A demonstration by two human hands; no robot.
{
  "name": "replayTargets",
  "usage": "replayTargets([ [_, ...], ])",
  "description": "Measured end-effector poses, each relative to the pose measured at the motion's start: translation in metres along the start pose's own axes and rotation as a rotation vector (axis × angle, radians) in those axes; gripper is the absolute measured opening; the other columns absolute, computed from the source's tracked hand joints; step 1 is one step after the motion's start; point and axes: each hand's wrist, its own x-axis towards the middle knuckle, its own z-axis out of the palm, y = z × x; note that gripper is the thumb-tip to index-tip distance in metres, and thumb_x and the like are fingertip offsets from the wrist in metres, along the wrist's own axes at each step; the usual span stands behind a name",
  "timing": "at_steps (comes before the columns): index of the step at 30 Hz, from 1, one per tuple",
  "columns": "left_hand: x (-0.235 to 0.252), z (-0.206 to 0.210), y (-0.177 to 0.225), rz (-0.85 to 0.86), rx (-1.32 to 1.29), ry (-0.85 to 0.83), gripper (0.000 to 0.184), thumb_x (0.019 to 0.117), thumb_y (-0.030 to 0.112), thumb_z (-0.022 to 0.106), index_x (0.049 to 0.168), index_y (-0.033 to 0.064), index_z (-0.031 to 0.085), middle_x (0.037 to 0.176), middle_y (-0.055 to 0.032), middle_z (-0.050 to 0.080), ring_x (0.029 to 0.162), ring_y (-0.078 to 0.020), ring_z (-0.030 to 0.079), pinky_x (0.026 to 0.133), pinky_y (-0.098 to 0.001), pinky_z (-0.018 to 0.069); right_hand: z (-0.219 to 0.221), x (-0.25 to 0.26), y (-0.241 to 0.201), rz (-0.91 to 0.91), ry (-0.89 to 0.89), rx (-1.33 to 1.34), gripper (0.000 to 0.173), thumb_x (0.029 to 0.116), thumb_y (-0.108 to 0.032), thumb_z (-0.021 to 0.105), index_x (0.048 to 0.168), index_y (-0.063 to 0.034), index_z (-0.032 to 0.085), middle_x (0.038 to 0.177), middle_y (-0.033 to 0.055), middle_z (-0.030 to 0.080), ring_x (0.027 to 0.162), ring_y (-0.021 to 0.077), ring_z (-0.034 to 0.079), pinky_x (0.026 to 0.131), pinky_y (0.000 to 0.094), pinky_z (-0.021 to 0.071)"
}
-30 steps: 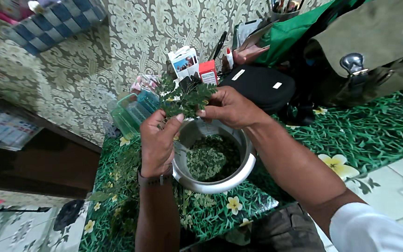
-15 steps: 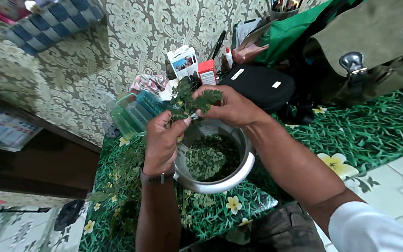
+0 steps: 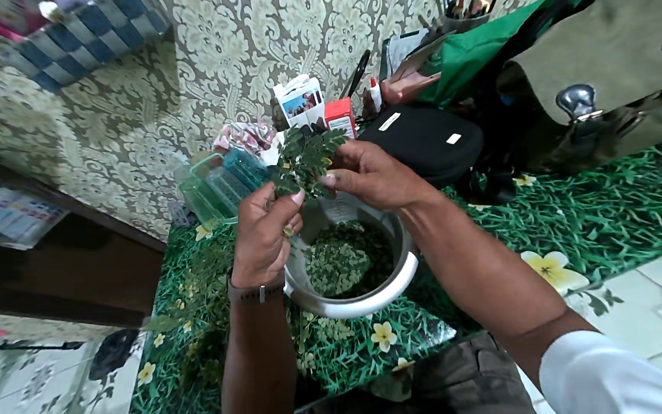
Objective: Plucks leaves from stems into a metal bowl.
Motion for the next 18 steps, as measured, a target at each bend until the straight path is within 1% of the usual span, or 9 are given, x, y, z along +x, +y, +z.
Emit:
replayTargets([
  [2,0.0,0.0,0.0,0.0,0.011,-0.012,0.007,0.0951,0.013,0.063,0.093,0.0175,0.068,0.064,0.0074,0.055,0.051,-0.0007,0.048,0.049,-0.0166,0.0443,0.001,-0.002,0.0,0.013,0.006,-0.016,0.013,0.0948,-0.004,0.059,0.107,-0.0046,0.062,0.092,-0.0041,0.066,0.078,0.0004,0.063,0.073,0.0203,0.0566],
  [4,0.0,-0.001,0.0,-0.001,0.024,-0.022,0.006,0.0948,0.014,0.064,0.092,0.0165,0.069,0.065,0.0067,0.056,0.05,-0.0009,0.047,0.049,-0.0164,0.0435,0.004,-0.004,-0.001,0.043,0.039,-0.037,0.011,0.0933,-0.003,0.059,0.101,-0.0034,0.065,0.085,-0.0017,0.067,0.069,0.0009,0.061,0.064,0.019,0.0545],
  [6,0.0,-0.001,0.0,0.0,0.03,-0.022,0.007,0.095,0.013,0.064,0.091,0.0165,0.069,0.064,0.0069,0.055,0.05,-0.0009,0.047,0.049,-0.0163,0.0433,0.002,-0.004,-0.001,0.044,0.037,-0.048,0.008,0.0967,-0.004,0.058,0.098,-0.0042,0.066,0.082,-0.0022,0.066,0.067,0.0017,0.059,0.062,0.0193,0.053],
  [8,0.0,-0.003,0.0,0.003,0.033,-0.013,0.008,0.095,0.013,0.063,0.091,0.017,0.068,0.062,0.0073,0.053,0.049,-0.0009,0.046,0.049,-0.0164,0.0432,-0.002,-0.002,0.001,-0.001,0.03,-0.055,0.008,0.0984,-0.006,0.055,0.096,-0.0077,0.063,0.08,-0.0059,0.064,0.068,0.0003,0.059,0.064,0.0196,0.0526],
  [10,0.0,-0.004,0.001,0.008,0.034,-0.009,0.008,0.0948,0.013,0.064,0.09,0.0175,0.068,0.062,0.0074,0.053,0.05,-0.0008,0.047,0.049,-0.0165,0.0431,-0.007,0.0,0.001,-0.034,0.037,-0.071,0.008,0.1007,-0.009,0.053,0.095,-0.0089,0.059,0.081,-0.006,0.062,0.069,0.0012,0.059,0.066,0.0215,0.0527],
  [12,-0.001,-0.004,0.001,0.012,0.025,-0.018,0.007,0.0944,0.013,0.065,0.091,0.0172,0.069,0.063,0.0068,0.055,0.05,-0.001,0.048,0.049,-0.0165,0.0433,-0.007,-0.001,-0.002,-0.033,0.012,-0.094,0.004,0.1001,-0.01,0.054,0.099,-0.0077,0.058,0.085,-0.0045,0.062,0.073,0.0017,0.06,0.068,0.0219,0.0534],
  [14,-0.001,-0.003,0.001,0.009,0.015,-0.029,0.005,0.0938,0.014,0.066,0.091,0.0168,0.07,0.064,0.0063,0.056,0.051,-0.0011,0.048,0.049,-0.0166,0.0436,-0.001,-0.004,-0.007,0.013,-0.027,-0.128,0.018,0.0957,-0.008,0.06,0.112,-0.0021,0.06,0.093,-0.0005,0.065,0.08,0.0024,0.063,0.073,0.0212,0.0566],
  [15,-0.001,-0.002,0.0,0.005,0.012,-0.036,0.004,0.0936,0.014,0.067,0.091,0.0169,0.069,0.065,0.0063,0.056,0.051,-0.001,0.048,0.049,-0.0167,0.0438,0.002,-0.005,-0.009,0.041,-0.017,-0.144,0.02,0.0938,-0.005,0.062,0.113,-0.001,0.062,0.094,0.0004,0.067,0.081,0.0019,0.064,0.074,0.0202,0.0573],
  [18,-0.001,-0.002,0.0,-0.001,0.009,-0.046,0.005,0.0935,0.013,0.066,0.092,0.0171,0.069,0.065,0.0068,0.056,0.051,-0.001,0.048,0.05,-0.0167,0.0436,0.007,-0.006,-0.011,0.086,0.031,-0.202,0.007,0.0949,-0.001,0.061,0.099,-0.0005,0.067,0.085,-0.001,0.067,0.073,-0.0017,0.061,0.068,0.0161,0.0537],
])
